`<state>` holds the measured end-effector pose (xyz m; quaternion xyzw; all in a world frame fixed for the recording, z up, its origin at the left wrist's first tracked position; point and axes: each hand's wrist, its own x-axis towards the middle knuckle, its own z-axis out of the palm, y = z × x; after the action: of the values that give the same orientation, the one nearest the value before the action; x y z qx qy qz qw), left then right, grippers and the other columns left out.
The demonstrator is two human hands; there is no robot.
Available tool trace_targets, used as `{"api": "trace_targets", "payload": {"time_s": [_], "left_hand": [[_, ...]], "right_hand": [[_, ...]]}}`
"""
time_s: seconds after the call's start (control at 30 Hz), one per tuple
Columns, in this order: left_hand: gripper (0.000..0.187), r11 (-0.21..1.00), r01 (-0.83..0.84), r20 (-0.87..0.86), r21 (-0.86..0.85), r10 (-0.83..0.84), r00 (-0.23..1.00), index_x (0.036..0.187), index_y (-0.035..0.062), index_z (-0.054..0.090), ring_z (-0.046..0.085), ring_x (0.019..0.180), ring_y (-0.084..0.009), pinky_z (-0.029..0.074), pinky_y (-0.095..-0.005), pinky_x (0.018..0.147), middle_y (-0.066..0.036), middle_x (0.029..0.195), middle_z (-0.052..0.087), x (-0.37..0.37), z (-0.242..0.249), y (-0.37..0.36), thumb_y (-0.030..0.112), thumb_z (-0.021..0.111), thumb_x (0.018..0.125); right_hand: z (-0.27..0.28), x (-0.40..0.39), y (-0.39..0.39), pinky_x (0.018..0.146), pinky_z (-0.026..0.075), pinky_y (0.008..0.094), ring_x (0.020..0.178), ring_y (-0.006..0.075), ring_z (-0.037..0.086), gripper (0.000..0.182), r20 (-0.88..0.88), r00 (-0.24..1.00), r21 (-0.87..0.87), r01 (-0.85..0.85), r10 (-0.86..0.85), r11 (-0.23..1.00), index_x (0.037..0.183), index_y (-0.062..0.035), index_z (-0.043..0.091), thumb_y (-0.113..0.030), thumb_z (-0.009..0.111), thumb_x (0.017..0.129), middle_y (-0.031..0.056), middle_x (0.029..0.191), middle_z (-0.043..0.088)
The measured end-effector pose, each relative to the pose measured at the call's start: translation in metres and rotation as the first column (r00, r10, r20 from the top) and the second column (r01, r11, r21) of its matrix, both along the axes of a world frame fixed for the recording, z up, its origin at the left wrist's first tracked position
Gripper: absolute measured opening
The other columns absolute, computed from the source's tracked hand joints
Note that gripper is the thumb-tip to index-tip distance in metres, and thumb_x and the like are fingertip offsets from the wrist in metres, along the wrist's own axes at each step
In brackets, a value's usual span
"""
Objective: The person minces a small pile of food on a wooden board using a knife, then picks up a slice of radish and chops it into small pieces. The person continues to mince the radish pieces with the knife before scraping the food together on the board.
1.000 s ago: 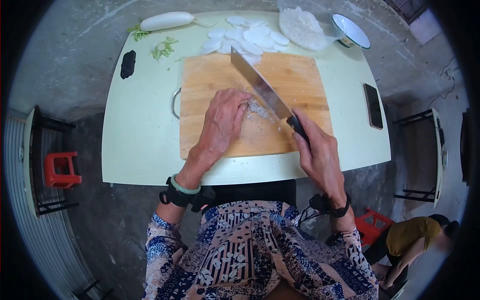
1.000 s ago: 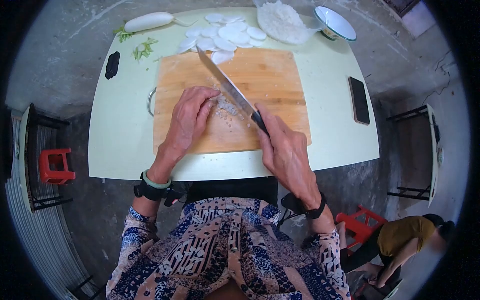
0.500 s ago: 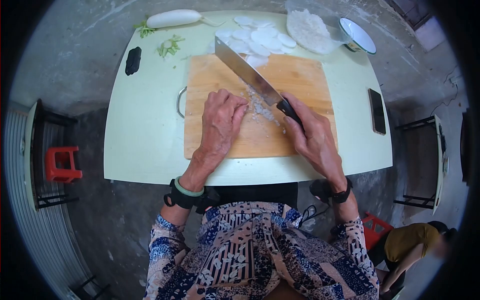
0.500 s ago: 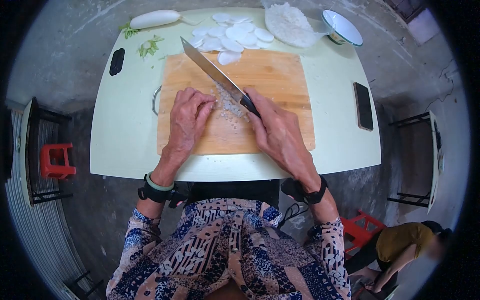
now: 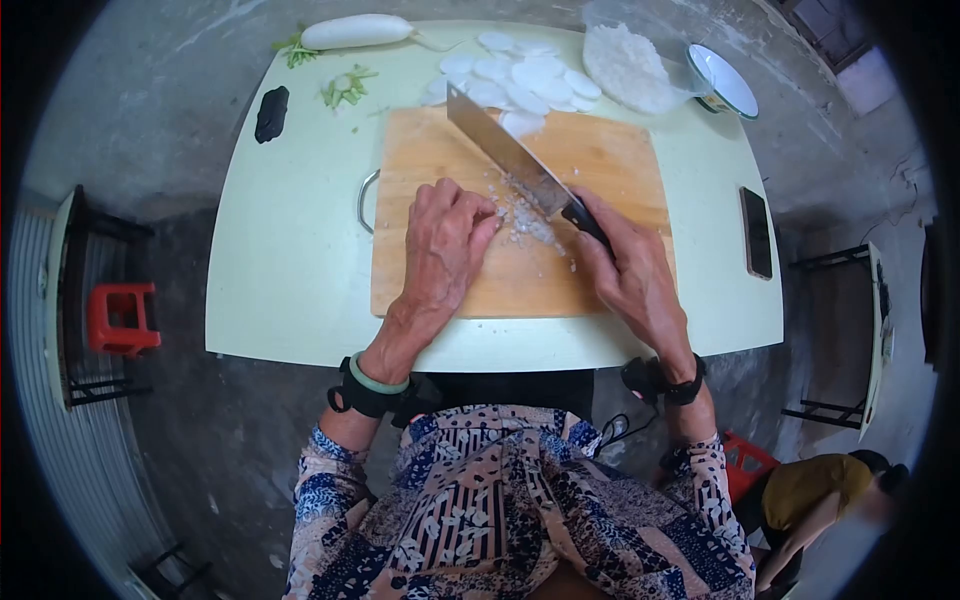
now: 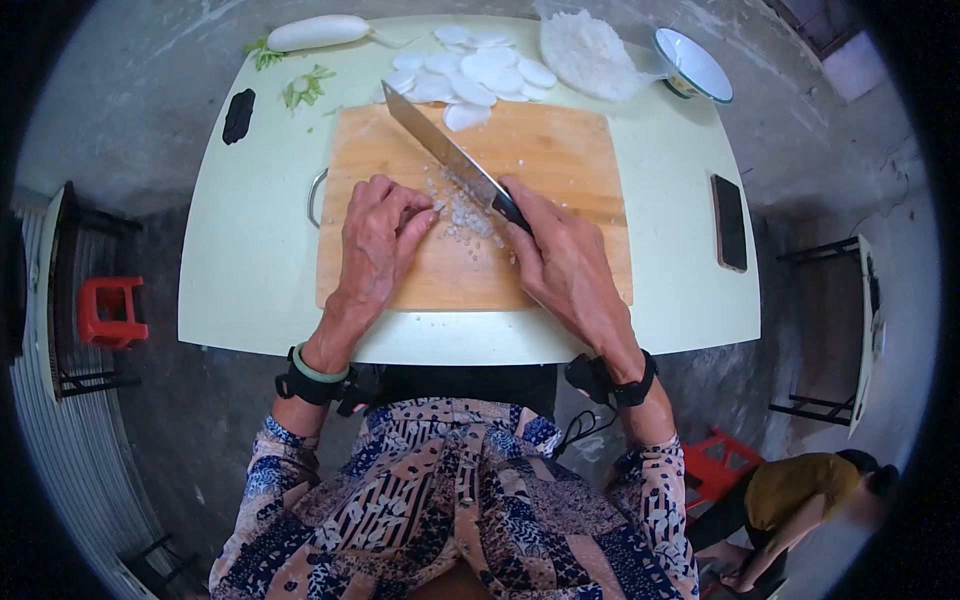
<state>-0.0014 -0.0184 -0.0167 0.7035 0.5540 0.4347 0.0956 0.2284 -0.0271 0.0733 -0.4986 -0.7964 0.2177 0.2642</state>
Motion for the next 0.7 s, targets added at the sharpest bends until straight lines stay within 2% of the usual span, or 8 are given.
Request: {"api": "trace_targets", "payload": {"time_s": [0.17,0.27,0.33,0.47,0.57,0.63,0.7], "left_hand": [[0.016,0.999,0.040,-0.009,0.005,-0.040,0.999,0.097,0.0030,0.076,0.059,0.093,-0.0311,0.051,-0.0445,0.082,-0.010,0.094,0.062,0.003,0.000,0.000,0.003,0.084,0.084],[0.014,1.000,0.005,-0.027,0.002,-0.005,1.000,0.095,0.0033,0.075,0.059,0.094,-0.0315,0.051,-0.0446,0.083,-0.010,0.095,0.062,0.003,0.002,0.000,0.002,0.084,0.084],[0.014,1.000,-0.003,-0.021,-0.006,0.003,1.000,0.095,0.0034,0.075,0.059,0.094,-0.0319,0.050,-0.0446,0.083,-0.010,0.094,0.062,0.002,0.003,-0.001,0.002,0.084,0.084],[0.015,1.000,-0.009,-0.055,0.015,0.010,0.998,0.095,0.0036,0.073,0.059,0.093,-0.0325,0.050,-0.0452,0.083,-0.010,0.094,0.062,0.003,0.002,-0.001,0.001,0.083,0.084],[0.015,0.999,-0.031,-0.028,0.040,0.032,0.999,0.094,0.0036,0.072,0.058,0.092,-0.0330,0.049,-0.0458,0.082,-0.010,0.094,0.061,0.001,0.000,0.000,0.001,0.083,0.084],[0.014,0.999,-0.048,-0.037,0.018,0.048,0.998,0.093,0.0035,0.072,0.058,0.092,-0.0332,0.049,-0.0461,0.082,-0.011,0.094,0.061,0.001,0.003,-0.001,0.001,0.083,0.084],[0.014,0.998,-0.062,-0.050,-0.002,0.062,0.997,0.092,0.0035,0.071,0.057,0.092,-0.0333,0.048,-0.0463,0.082,-0.011,0.094,0.061,0.001,0.003,-0.001,0.001,0.083,0.084]], "right_hand": [[0.001,-0.001,-0.001,0.087,0.057,0.0516,0.101,0.0479,0.071,0.046,0.003,1.000,0.015,-0.013,0.013,1.000,0.144,-0.0048,0.061,-0.003,0.066,0.098,0.0248,0.119,0.074],[0.006,-0.004,0.000,0.088,0.057,0.0518,0.102,0.0481,0.071,0.047,0.055,0.998,-0.052,-0.024,0.026,0.998,0.144,-0.0046,0.060,-0.002,0.066,0.098,0.0254,0.121,0.074],[0.006,-0.006,-0.003,0.088,0.056,0.0524,0.103,0.0483,0.070,0.047,-0.013,1.000,-0.024,-0.028,0.028,0.999,0.145,-0.0040,0.060,-0.002,0.066,0.098,0.0253,0.122,0.073],[-0.004,-0.008,0.001,0.087,0.057,0.0521,0.102,0.0482,0.071,0.048,0.023,0.997,0.050,-0.068,0.067,0.996,0.146,-0.0039,0.059,-0.002,0.066,0.098,0.0254,0.122,0.073],[0.008,-0.013,-0.005,0.086,0.057,0.0515,0.100,0.0477,0.072,0.048,0.052,0.998,-0.029,-0.036,0.038,0.999,0.146,-0.0030,0.059,-0.003,0.066,0.098,0.0259,0.121,0.074],[0.003,-0.015,-0.009,0.085,0.058,0.0513,0.099,0.0472,0.072,0.049,-0.035,0.997,0.060,-0.072,0.074,0.996,0.147,-0.0022,0.058,-0.004,0.067,0.099,0.0267,0.120,0.074],[-0.009,-0.019,-0.009,0.084,0.058,0.0514,0.099,0.0471,0.072,0.049,-0.009,0.998,0.060,-0.069,0.070,0.996,0.147,-0.0019,0.058,-0.004,0.067,0.099,0.0268,0.119,0.074]]}}
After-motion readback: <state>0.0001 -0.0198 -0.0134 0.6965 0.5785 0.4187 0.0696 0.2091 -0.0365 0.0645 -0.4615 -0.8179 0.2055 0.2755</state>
